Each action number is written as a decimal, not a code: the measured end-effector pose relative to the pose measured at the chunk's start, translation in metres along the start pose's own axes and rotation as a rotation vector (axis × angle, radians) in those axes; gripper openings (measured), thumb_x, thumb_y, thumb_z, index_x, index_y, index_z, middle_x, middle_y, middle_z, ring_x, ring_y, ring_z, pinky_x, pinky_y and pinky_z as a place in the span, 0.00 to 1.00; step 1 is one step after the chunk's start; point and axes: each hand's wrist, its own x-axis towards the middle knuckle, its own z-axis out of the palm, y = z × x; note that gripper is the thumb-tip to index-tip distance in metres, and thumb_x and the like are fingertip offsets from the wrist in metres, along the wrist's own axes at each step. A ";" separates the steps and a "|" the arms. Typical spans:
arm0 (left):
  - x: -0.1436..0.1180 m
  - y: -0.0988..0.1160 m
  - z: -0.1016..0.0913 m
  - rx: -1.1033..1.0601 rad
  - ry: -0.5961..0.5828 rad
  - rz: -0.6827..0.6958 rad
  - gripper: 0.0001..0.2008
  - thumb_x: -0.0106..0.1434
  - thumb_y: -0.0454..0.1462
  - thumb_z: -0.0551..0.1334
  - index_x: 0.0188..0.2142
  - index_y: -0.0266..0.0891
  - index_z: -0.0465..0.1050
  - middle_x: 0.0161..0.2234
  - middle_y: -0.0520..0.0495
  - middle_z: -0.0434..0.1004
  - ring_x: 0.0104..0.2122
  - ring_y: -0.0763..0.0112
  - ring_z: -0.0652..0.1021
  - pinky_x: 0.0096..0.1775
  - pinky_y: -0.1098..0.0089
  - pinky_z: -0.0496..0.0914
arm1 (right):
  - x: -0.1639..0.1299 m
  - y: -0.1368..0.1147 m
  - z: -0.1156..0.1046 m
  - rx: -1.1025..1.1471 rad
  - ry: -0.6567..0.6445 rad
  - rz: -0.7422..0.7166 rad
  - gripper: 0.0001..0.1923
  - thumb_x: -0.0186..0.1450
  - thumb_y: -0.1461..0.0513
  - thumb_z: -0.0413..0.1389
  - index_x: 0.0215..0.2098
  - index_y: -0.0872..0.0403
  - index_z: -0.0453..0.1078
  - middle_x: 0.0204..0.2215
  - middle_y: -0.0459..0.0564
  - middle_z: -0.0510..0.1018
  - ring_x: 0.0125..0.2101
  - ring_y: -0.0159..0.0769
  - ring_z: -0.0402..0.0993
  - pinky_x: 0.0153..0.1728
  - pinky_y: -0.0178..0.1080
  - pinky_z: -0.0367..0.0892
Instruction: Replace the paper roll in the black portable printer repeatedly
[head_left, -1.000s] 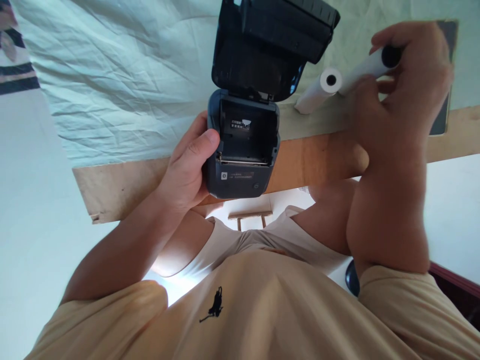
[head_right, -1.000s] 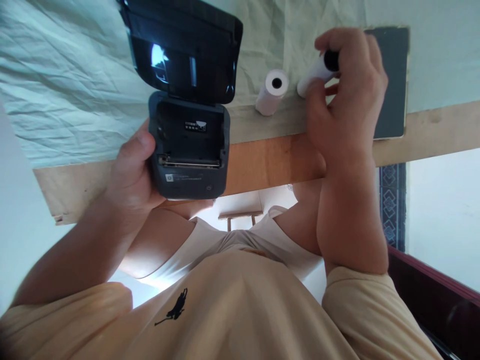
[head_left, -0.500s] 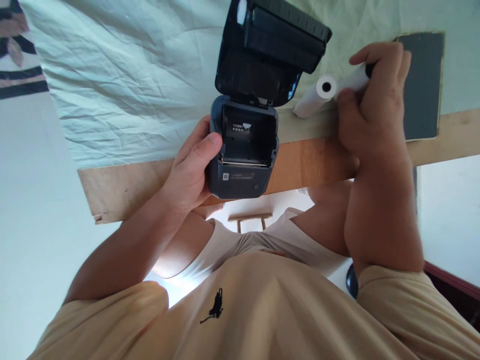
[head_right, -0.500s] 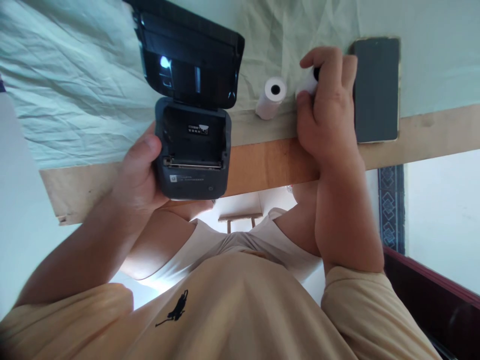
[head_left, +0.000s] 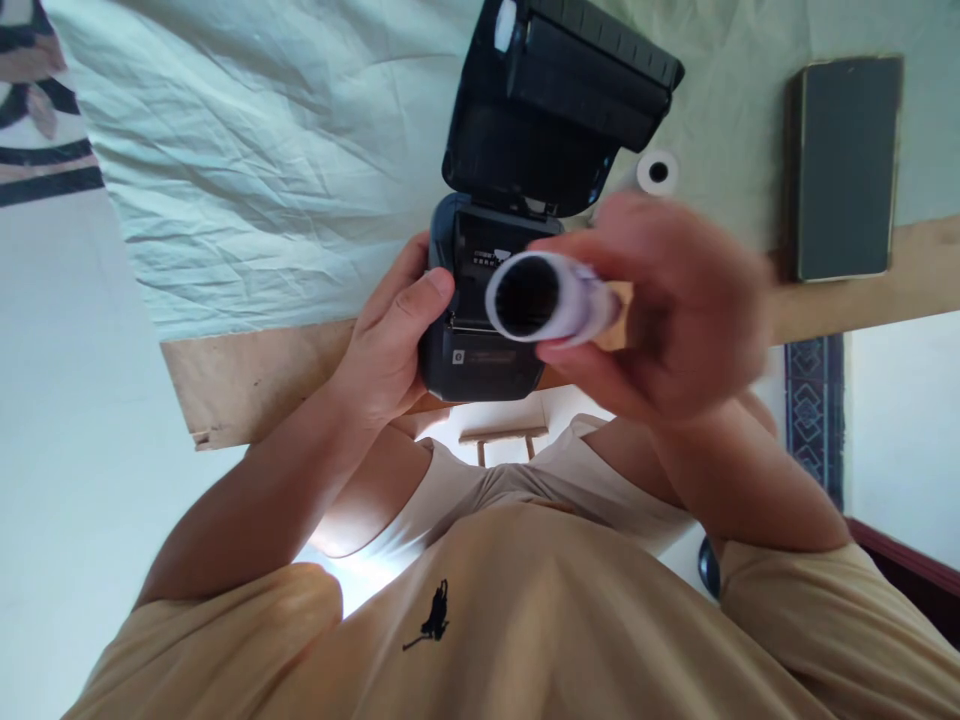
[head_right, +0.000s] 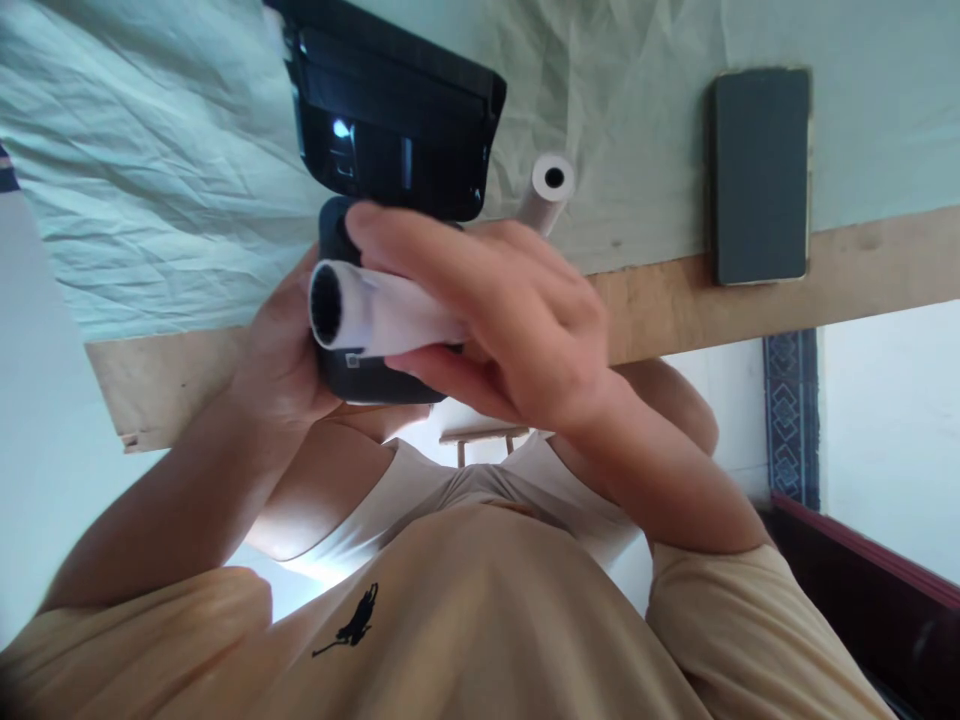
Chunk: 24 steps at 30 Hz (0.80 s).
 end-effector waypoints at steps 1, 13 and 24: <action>0.001 -0.002 -0.001 0.003 -0.001 0.010 0.15 0.69 0.45 0.63 0.48 0.38 0.77 0.41 0.48 0.81 0.40 0.70 0.81 0.39 0.71 0.77 | 0.002 -0.001 0.006 -0.035 0.034 -0.073 0.22 0.68 0.51 0.61 0.58 0.45 0.69 0.52 0.45 0.82 0.48 0.41 0.82 0.53 0.46 0.79; -0.006 0.009 0.010 0.049 0.002 -0.053 0.19 0.69 0.47 0.62 0.54 0.40 0.73 0.46 0.48 0.79 0.48 0.66 0.80 0.48 0.69 0.75 | 0.016 0.015 0.016 -0.371 0.177 -0.305 0.04 0.66 0.65 0.60 0.37 0.50 0.69 0.46 0.46 0.85 0.42 0.38 0.82 0.44 0.45 0.76; 0.000 -0.010 -0.015 -0.014 -0.279 0.172 0.34 0.62 0.38 0.69 0.66 0.58 0.63 0.60 0.54 0.74 0.52 0.69 0.78 0.46 0.72 0.77 | 0.000 0.011 0.029 -0.377 0.115 -0.389 0.05 0.68 0.57 0.60 0.39 0.49 0.71 0.38 0.44 0.82 0.35 0.35 0.76 0.35 0.44 0.69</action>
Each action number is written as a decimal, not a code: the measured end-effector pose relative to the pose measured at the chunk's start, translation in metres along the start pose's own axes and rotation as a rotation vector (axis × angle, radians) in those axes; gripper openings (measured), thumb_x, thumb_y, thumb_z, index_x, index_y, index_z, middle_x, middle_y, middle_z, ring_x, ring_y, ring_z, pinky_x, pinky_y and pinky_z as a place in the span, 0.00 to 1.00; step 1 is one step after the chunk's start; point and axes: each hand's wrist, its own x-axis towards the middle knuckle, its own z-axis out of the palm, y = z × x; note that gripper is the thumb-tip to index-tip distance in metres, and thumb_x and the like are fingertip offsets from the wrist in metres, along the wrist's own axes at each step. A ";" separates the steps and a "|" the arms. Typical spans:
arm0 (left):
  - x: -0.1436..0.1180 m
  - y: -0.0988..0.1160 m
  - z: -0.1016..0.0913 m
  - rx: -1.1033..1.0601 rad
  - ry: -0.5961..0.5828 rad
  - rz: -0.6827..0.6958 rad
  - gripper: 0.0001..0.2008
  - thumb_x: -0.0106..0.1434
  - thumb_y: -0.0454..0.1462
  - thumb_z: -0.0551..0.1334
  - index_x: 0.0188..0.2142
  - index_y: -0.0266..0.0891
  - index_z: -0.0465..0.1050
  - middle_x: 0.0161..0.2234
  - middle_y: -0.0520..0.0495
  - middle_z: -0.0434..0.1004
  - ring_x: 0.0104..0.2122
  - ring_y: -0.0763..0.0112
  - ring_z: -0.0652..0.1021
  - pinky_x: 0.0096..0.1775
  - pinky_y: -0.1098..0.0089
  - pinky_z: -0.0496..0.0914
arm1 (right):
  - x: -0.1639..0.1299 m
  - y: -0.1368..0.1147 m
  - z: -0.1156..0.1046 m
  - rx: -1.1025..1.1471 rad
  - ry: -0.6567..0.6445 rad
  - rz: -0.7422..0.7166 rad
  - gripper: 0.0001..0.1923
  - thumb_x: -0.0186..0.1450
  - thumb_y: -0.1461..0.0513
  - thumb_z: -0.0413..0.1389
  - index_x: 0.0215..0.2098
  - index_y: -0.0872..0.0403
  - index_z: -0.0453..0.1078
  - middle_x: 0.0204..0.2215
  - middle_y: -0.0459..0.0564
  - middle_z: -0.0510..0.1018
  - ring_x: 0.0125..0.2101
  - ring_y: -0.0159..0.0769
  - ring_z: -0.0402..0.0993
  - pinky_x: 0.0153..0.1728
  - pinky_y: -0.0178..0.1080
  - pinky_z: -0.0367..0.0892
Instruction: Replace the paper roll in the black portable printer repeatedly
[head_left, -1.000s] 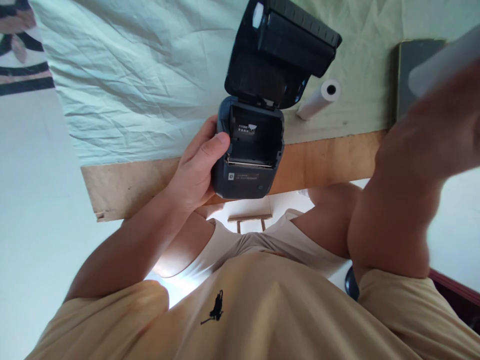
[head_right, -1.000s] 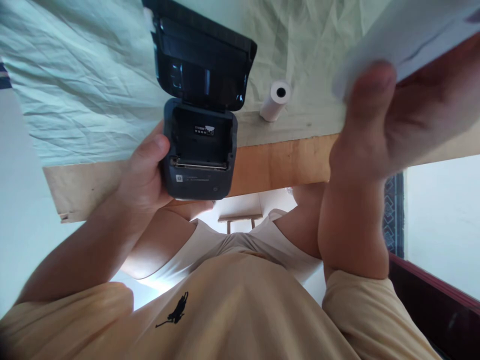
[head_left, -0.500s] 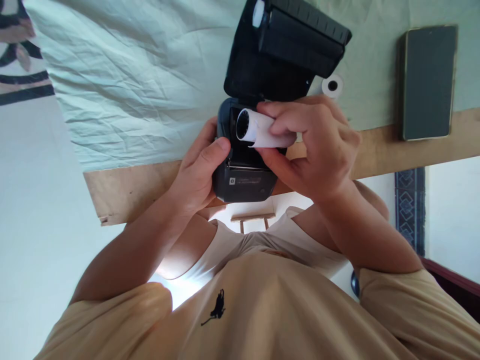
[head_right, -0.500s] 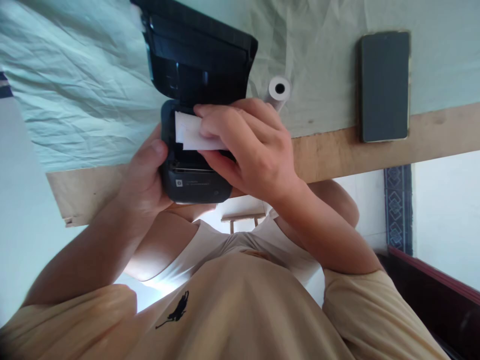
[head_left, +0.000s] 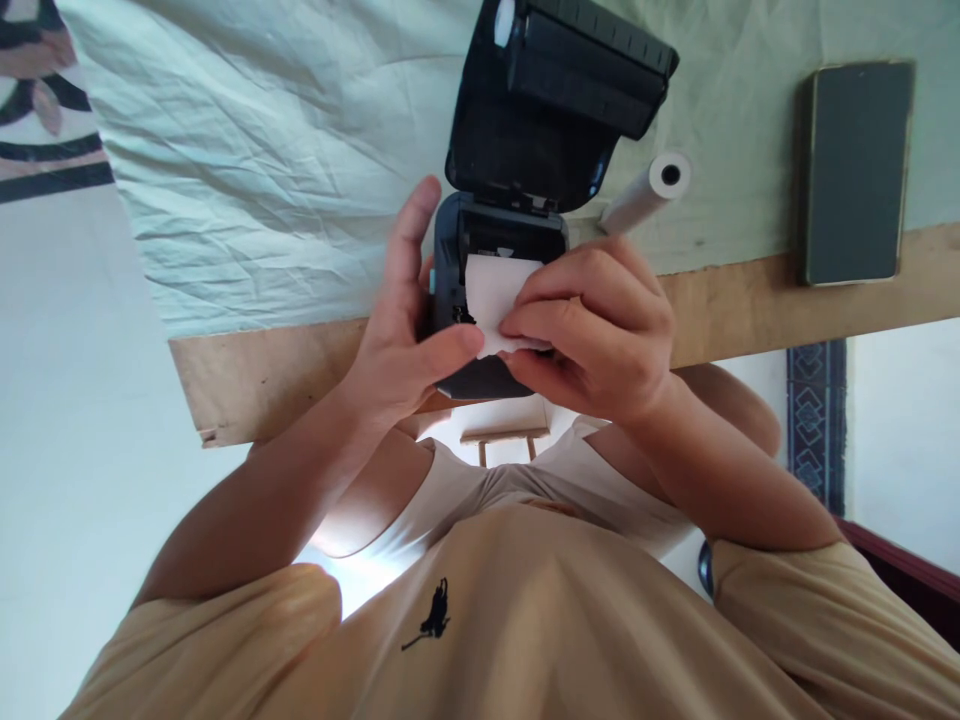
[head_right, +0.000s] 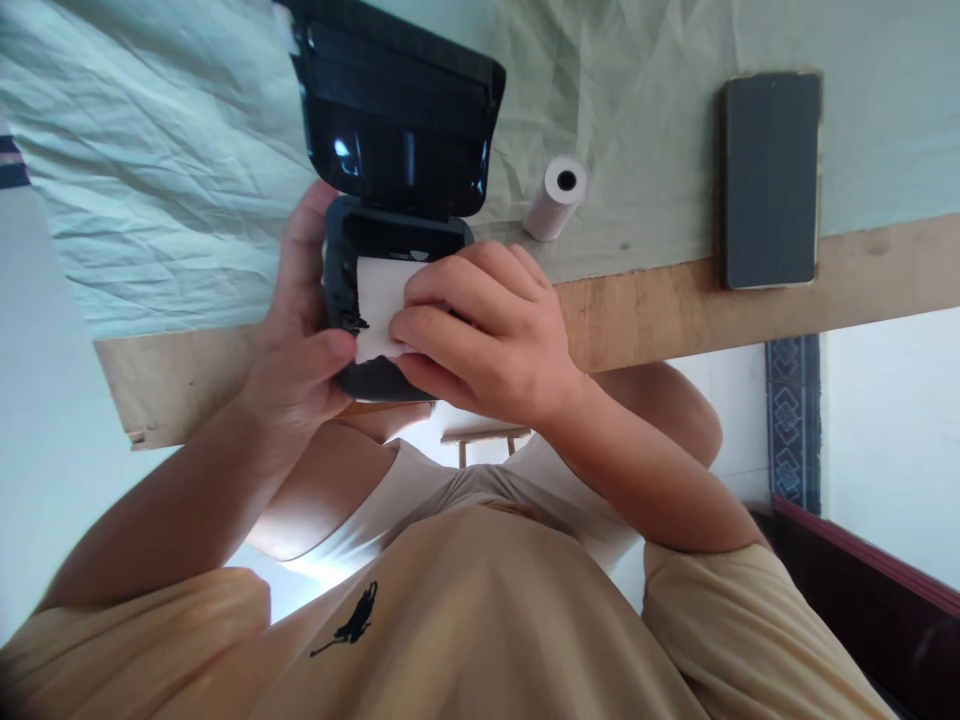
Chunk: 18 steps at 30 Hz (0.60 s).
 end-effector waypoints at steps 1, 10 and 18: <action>0.000 0.001 0.000 0.012 0.009 -0.017 0.36 0.60 0.35 0.70 0.66 0.58 0.64 0.60 0.54 0.73 0.53 0.70 0.77 0.48 0.73 0.76 | -0.002 0.000 0.002 0.023 0.007 0.014 0.06 0.68 0.55 0.60 0.39 0.49 0.71 0.37 0.45 0.82 0.35 0.35 0.76 0.35 0.44 0.69; -0.003 0.010 0.003 0.118 0.037 -0.045 0.41 0.55 0.34 0.75 0.66 0.59 0.67 0.65 0.54 0.70 0.56 0.62 0.75 0.51 0.66 0.76 | -0.003 0.015 -0.004 0.216 0.276 0.216 0.12 0.67 0.53 0.54 0.46 0.45 0.72 0.48 0.51 0.73 0.41 0.39 0.75 0.39 0.47 0.73; -0.003 0.011 -0.001 0.160 0.035 -0.065 0.45 0.54 0.32 0.74 0.68 0.58 0.64 0.63 0.51 0.70 0.43 0.67 0.77 0.38 0.70 0.74 | -0.002 0.018 -0.002 0.383 0.302 0.332 0.25 0.66 0.50 0.54 0.61 0.38 0.60 0.60 0.48 0.72 0.55 0.45 0.74 0.33 0.43 0.69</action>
